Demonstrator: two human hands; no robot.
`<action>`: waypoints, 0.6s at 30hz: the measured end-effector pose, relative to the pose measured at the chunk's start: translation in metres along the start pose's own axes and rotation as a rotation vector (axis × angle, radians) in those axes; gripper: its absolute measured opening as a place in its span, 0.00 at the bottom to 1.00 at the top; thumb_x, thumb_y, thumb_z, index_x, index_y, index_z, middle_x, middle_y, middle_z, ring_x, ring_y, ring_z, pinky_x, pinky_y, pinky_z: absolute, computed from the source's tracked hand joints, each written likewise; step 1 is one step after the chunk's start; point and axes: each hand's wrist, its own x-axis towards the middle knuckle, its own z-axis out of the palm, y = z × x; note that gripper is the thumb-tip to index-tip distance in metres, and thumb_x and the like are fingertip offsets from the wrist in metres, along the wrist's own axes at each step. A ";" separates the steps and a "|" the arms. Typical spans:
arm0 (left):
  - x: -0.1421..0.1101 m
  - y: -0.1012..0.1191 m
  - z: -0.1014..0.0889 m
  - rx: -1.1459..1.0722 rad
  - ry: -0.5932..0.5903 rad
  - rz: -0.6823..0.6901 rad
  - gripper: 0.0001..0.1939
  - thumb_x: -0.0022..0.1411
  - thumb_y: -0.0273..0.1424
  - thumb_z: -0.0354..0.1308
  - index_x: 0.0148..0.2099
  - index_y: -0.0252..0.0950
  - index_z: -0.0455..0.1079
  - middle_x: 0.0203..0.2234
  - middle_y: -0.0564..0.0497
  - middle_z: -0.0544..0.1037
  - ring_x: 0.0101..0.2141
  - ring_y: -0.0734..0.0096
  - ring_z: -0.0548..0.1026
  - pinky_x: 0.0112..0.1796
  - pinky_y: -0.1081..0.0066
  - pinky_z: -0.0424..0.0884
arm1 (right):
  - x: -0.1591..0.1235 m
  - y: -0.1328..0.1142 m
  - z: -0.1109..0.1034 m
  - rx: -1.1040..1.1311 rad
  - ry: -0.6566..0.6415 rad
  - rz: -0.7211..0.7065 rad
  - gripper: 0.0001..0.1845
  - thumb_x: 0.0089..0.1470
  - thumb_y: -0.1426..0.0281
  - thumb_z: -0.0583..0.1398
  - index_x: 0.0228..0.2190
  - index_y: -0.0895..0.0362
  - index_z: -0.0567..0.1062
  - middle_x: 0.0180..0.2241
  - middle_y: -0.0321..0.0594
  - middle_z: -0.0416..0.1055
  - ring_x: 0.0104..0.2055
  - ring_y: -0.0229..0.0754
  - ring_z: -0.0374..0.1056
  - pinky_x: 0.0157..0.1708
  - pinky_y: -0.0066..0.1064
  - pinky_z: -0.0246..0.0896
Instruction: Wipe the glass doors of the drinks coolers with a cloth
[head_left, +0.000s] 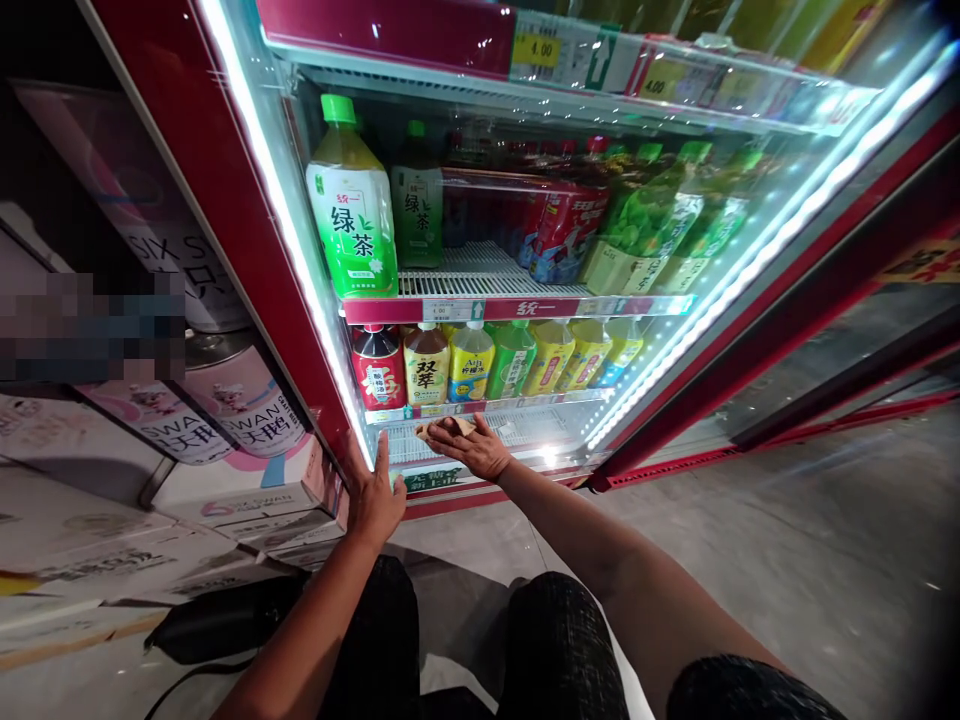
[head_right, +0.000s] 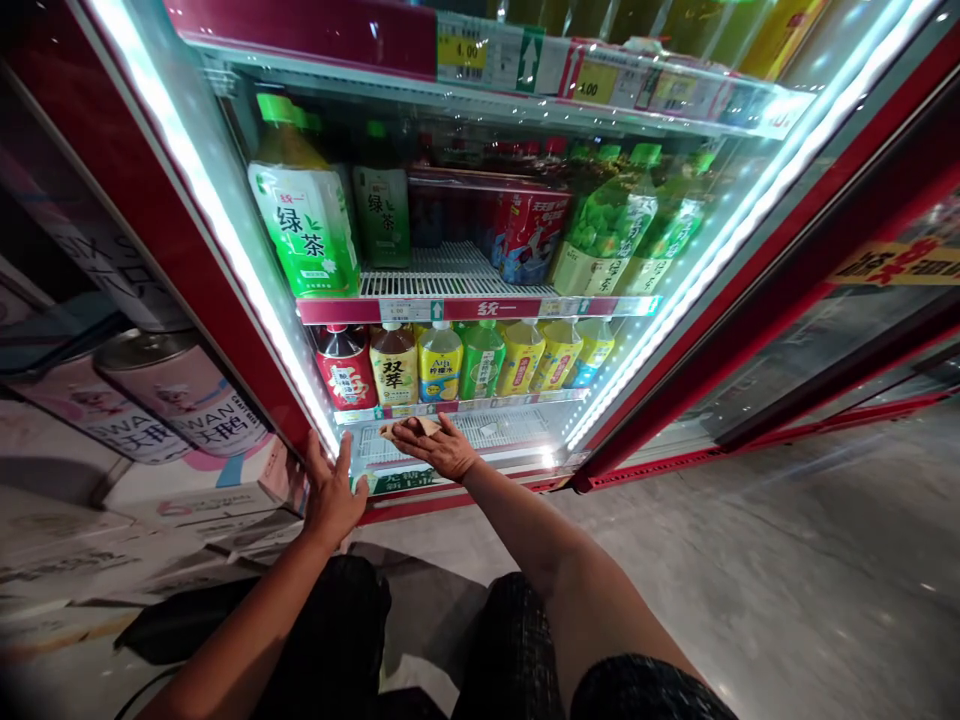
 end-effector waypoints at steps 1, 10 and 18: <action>0.000 0.001 0.000 0.008 -0.002 -0.002 0.38 0.61 0.26 0.58 0.72 0.33 0.57 0.75 0.36 0.30 0.74 0.38 0.36 0.69 0.44 0.50 | -0.003 0.002 0.000 0.006 -0.012 -0.004 0.32 0.69 0.74 0.52 0.64 0.29 0.63 0.66 0.13 0.60 0.50 0.33 0.71 0.75 0.42 0.11; 0.000 -0.002 0.014 0.071 -0.019 0.007 0.41 0.63 0.29 0.58 0.75 0.32 0.50 0.74 0.32 0.23 0.73 0.34 0.34 0.68 0.40 0.48 | -0.028 0.020 0.003 -0.028 0.056 0.102 0.35 0.67 0.74 0.53 0.68 0.31 0.57 0.67 0.20 0.61 0.66 0.39 0.61 0.74 0.49 0.07; 0.000 0.002 0.017 0.076 -0.034 -0.029 0.43 0.61 0.30 0.60 0.75 0.33 0.49 0.74 0.31 0.25 0.73 0.36 0.35 0.67 0.41 0.50 | -0.033 0.035 0.000 -0.026 0.002 0.168 0.34 0.67 0.75 0.51 0.67 0.30 0.59 0.66 0.21 0.64 0.70 0.41 0.57 0.72 0.52 0.02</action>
